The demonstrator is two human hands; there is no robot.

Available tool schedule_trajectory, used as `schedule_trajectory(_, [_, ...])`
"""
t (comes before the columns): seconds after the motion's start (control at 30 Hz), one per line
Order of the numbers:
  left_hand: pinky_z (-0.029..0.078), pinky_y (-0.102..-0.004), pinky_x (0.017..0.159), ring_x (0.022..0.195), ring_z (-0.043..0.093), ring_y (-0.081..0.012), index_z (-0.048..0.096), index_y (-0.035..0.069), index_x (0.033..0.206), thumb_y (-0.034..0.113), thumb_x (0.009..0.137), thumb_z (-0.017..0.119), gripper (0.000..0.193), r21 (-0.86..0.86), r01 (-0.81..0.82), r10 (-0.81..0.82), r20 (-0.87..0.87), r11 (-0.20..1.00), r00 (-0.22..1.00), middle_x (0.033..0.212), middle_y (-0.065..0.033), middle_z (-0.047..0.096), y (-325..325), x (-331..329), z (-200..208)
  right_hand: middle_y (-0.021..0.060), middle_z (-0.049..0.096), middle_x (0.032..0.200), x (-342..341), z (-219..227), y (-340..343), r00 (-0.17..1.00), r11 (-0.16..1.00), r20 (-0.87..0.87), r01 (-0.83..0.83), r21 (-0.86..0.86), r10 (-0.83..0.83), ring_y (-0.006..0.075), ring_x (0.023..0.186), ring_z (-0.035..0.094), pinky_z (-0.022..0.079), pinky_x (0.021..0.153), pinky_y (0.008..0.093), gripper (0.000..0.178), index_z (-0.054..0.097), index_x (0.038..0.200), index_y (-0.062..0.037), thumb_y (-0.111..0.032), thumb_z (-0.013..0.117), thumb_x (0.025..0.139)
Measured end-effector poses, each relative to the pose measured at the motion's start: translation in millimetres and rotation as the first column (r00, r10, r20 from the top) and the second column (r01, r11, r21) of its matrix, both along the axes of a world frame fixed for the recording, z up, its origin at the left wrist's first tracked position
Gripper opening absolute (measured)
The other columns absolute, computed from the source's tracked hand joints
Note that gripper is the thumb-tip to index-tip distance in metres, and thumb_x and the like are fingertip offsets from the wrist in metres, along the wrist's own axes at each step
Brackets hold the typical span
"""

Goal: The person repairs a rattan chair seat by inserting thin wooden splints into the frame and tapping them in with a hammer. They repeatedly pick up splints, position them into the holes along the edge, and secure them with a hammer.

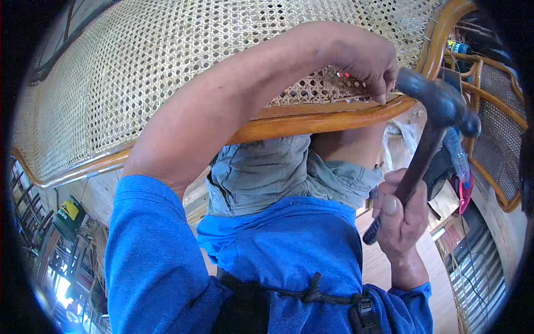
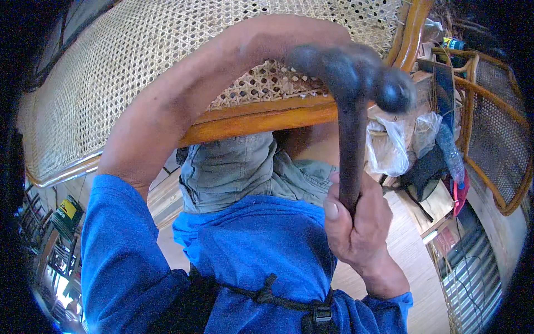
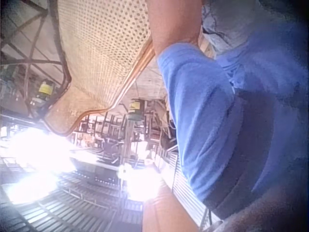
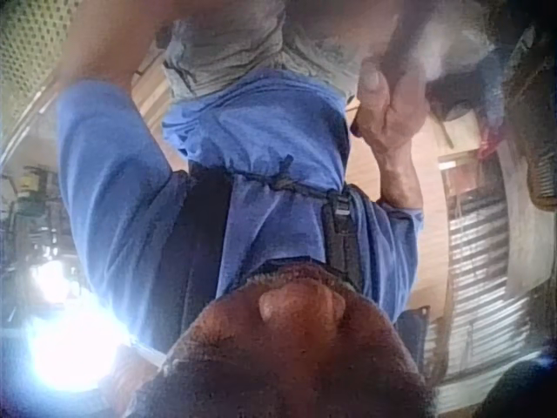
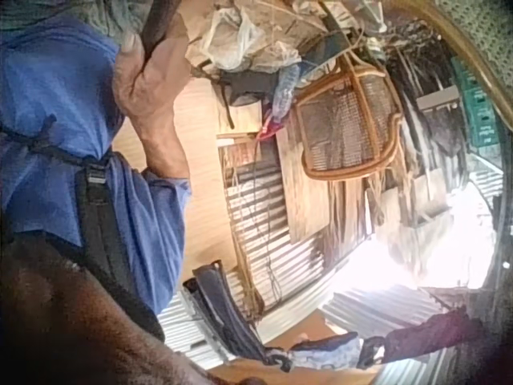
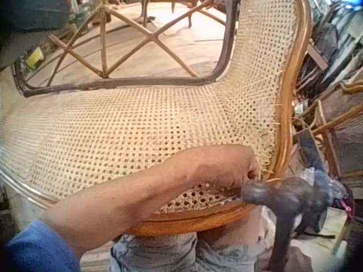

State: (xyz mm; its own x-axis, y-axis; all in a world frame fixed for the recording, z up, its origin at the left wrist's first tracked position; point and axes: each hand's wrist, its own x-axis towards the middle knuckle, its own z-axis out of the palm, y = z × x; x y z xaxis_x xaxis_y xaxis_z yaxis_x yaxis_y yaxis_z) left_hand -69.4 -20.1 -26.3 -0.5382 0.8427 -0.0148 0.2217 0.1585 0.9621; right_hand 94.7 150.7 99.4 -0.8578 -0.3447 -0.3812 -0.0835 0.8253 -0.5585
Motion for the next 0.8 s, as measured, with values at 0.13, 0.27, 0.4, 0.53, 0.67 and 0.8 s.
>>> schedule_trajectory(0.13, [0.041,-0.0305,0.051,0.055,0.052,-0.01,0.067,0.003,0.079,0.025,0.075,0.069,0.022,0.022,0.006,-0.009,0.114,1.0,0.993,0.06,0.0,0.059,-3,0,0,0.0217,0.057,0.077,-12,-21,-4,0.959,0.963,0.274,-0.134,0.233,0.067,0.0443,0.069,0.057,0.045,0.06,0.0497,0.033,0.044,0.113,-0.001,-0.025,0.049,0.091])
schedule_trajectory(0.27, [0.041,-0.03,0.051,0.055,0.052,-0.0105,0.067,0.002,0.08,0.023,0.075,0.069,0.021,-0.08,0.022,-0.013,0.11,0.997,0.994,0.061,-0.0006,0.06,1,-1,1,0.0232,0.057,0.076,-5,-15,-5,0.994,0.998,0.107,0.014,0.065,-0.021,0.0441,0.068,0.057,0.045,0.059,0.0496,0.028,0.046,0.107,-0.0019,-0.025,0.048,0.091])
schedule_trajectory(0.4, [0.041,-0.0291,0.052,0.054,0.051,-0.0103,0.067,0.002,0.079,0.02,0.074,0.07,0.019,-0.038,-0.014,0.017,0.102,0.999,0.995,0.06,-0.0003,0.059,-1,2,7,0.0242,0.056,0.074,-11,-20,-11,0.976,0.978,0.216,-0.025,0.209,-0.021,0.0448,0.066,0.056,0.045,0.06,0.0494,0.025,0.047,0.101,-0.0019,-0.025,0.05,0.091])
schedule_trajectory(0.53, [0.041,-0.0284,0.052,0.055,0.051,-0.0101,0.067,0.002,0.079,0.019,0.074,0.07,0.018,0.022,0.011,-0.013,0.083,1.0,0.996,0.06,-0.0002,0.059,1,-4,1,0.0245,0.056,0.072,-4,-20,-3,0.979,0.997,0.192,0.051,0.06,-0.062,0.0458,0.066,0.056,0.046,0.061,0.0491,0.025,0.047,0.1,-0.0011,-0.024,0.051,0.09])
schedule_trajectory(0.67, [0.041,-0.028,0.052,0.056,0.051,-0.0097,0.066,0.001,0.078,0.02,0.075,0.07,0.019,-0.003,0.006,-0.005,0.134,1.0,0.991,0.06,-0.0002,0.058,-1,0,5,0.0238,0.057,0.072,-3,-27,-5,0.992,0.997,0.123,-0.014,0.07,0.005,0.0446,0.069,0.058,0.046,0.062,0.049,0.029,0.047,0.104,-0.0002,-0.027,0.049,0.091])
schedule_trajectory(0.8, [0.041,-0.0276,0.053,0.056,0.052,-0.0096,0.066,0.001,0.078,0.022,0.076,0.069,0.021,-0.013,0.009,-0.008,0.124,1.0,0.992,0.06,-0.0002,0.058,-2,1,5,0.0257,0.057,0.072,-5,-26,-6,0.96,0.991,0.268,0.056,0.125,-0.088,0.0458,0.071,0.058,0.045,0.065,0.0513,0.031,0.047,0.103,0.0005,-0.028,0.049,0.091])
